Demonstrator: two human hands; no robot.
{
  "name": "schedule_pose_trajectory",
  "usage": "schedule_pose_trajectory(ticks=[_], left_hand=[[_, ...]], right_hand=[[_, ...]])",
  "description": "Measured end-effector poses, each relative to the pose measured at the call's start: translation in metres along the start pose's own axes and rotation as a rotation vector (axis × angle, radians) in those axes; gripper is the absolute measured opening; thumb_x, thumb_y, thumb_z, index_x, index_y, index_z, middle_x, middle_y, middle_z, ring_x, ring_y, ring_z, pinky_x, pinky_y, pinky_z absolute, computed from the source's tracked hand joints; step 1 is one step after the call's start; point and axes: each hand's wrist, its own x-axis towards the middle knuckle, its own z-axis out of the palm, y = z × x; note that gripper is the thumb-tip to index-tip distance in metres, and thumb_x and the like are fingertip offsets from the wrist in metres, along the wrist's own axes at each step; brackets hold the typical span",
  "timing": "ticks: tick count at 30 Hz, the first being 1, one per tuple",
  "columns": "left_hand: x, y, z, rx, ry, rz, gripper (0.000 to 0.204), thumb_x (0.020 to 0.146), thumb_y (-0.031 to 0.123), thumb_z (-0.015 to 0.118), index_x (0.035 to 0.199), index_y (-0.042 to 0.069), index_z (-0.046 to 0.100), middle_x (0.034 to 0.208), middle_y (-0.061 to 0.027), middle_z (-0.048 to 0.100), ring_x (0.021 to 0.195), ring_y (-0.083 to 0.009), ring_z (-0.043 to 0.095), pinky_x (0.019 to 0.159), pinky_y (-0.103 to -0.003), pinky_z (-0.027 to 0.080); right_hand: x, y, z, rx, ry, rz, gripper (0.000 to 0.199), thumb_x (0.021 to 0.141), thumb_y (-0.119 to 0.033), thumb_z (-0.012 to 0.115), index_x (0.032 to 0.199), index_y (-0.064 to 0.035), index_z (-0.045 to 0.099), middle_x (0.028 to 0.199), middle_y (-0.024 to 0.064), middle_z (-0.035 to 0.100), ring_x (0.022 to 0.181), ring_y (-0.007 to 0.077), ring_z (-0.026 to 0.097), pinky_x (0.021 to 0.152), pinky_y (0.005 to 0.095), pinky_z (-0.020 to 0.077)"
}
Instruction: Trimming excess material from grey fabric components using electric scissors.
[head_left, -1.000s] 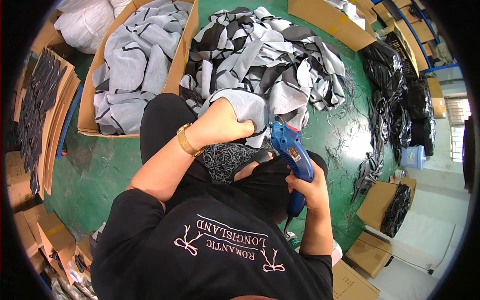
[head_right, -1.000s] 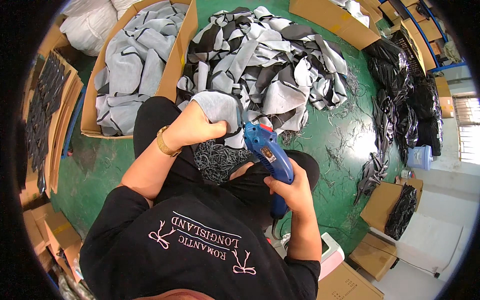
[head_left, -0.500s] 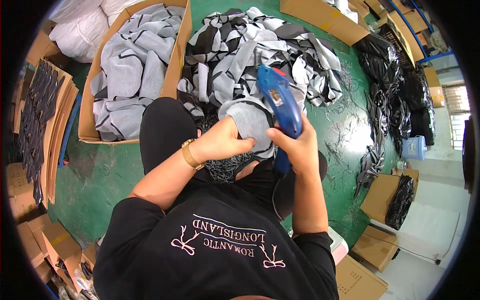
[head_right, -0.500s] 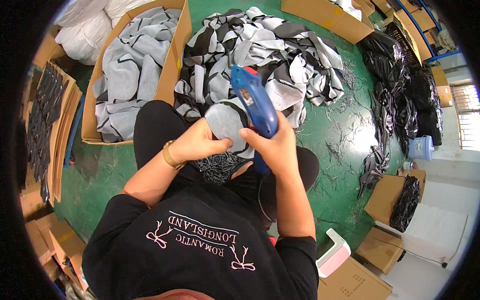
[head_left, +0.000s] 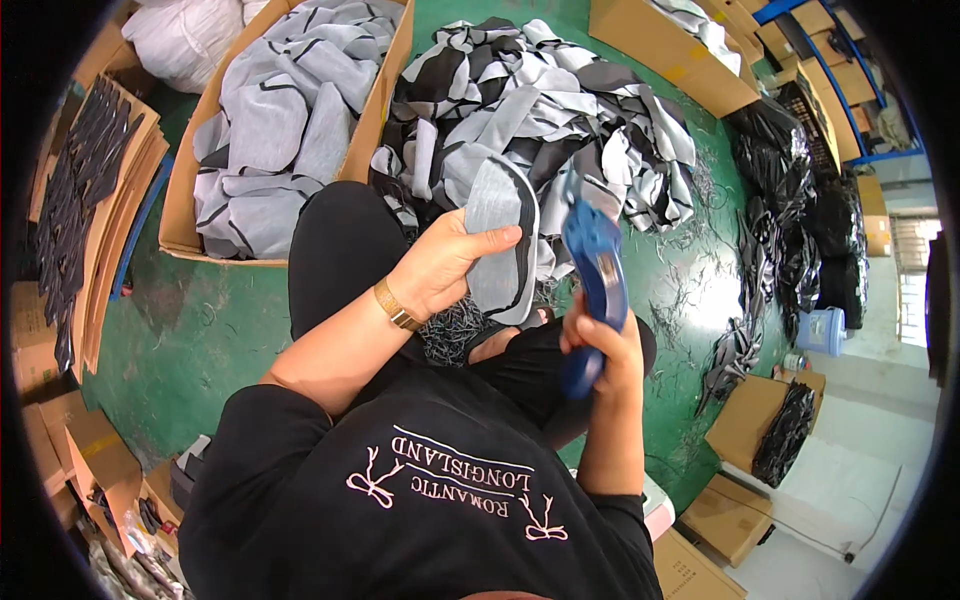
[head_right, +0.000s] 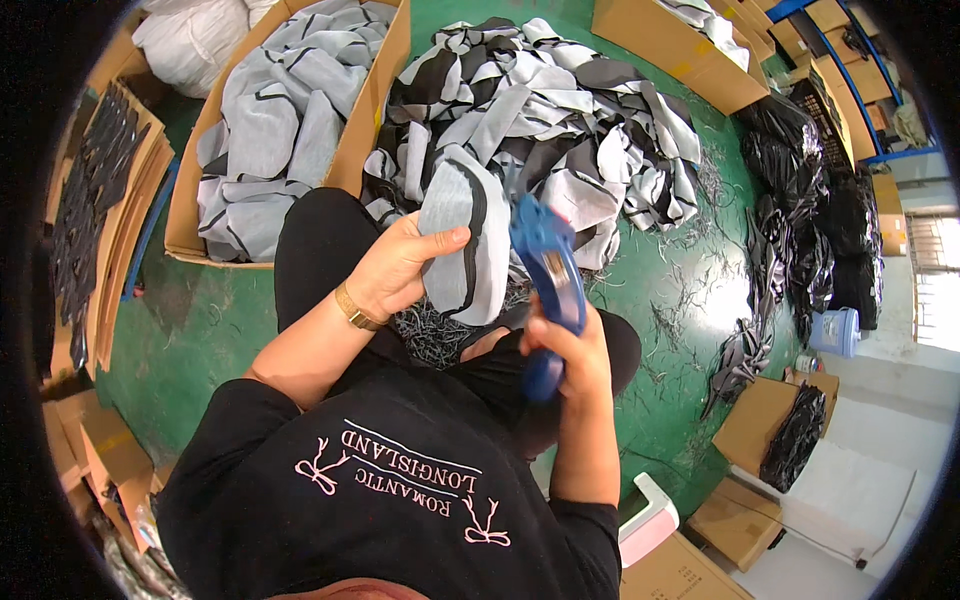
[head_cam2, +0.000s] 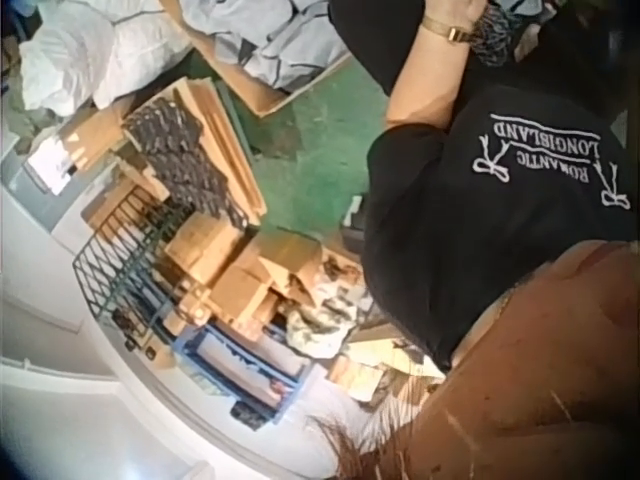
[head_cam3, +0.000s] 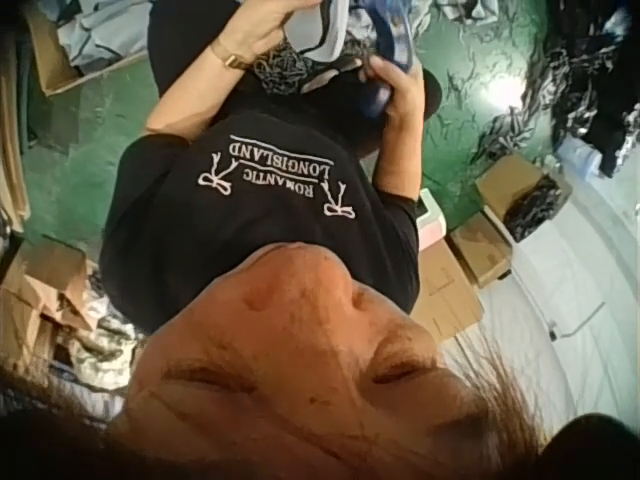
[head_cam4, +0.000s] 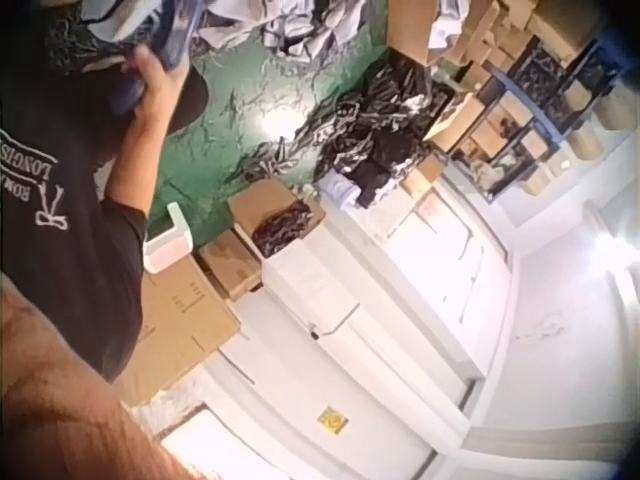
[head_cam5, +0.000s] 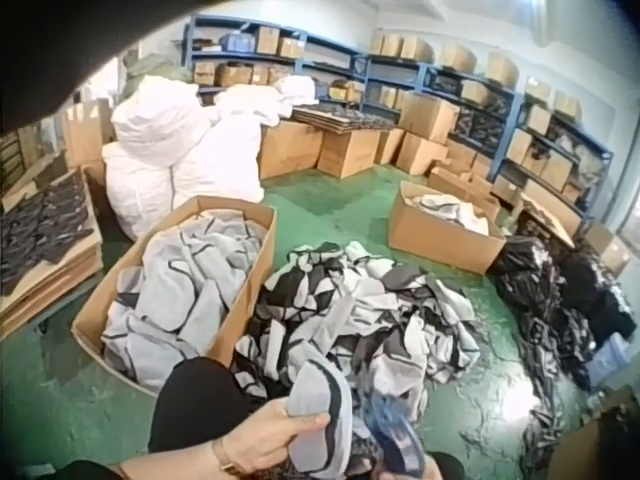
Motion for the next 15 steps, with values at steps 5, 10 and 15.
schedule_pose_trajectory(ticks=[5,10,15], left_hand=[[-0.002,0.014,0.001,0.031,-0.019,0.025,0.027,0.085,0.009,0.068,0.111,0.002,0.061,0.104,-0.0043,0.066,0.092,-0.0129,0.063,0.082,-0.030,0.050],[-0.005,0.016,0.002,0.083,-0.050,0.029,0.025,0.085,0.009,0.069,0.108,0.003,0.063,0.100,-0.0019,0.066,0.090,-0.0105,0.062,0.081,-0.028,0.050],[-0.007,0.012,0.002,0.109,-0.070,0.043,0.026,0.085,0.006,0.068,0.110,0.004,0.062,0.102,-0.0012,0.066,0.091,-0.0098,0.061,0.083,-0.027,0.048]], right_hand=[[-0.032,0.012,-0.028,0.024,-0.182,0.268,0.040,0.064,-0.015,0.076,0.094,0.0031,0.057,0.067,0.0083,0.057,0.052,0.0176,0.055,0.051,0.0275,0.0455],[-0.036,0.015,-0.024,0.032,-0.167,0.340,0.036,0.063,-0.010,0.076,0.092,0.0030,0.058,0.067,0.0082,0.057,0.051,0.0179,0.055,0.050,0.0279,0.0460],[-0.034,0.019,-0.020,0.096,-0.177,0.345,0.038,0.063,-0.011,0.076,0.092,0.0033,0.057,0.067,0.0087,0.057,0.050,0.0186,0.055,0.049,0.0280,0.0454]])
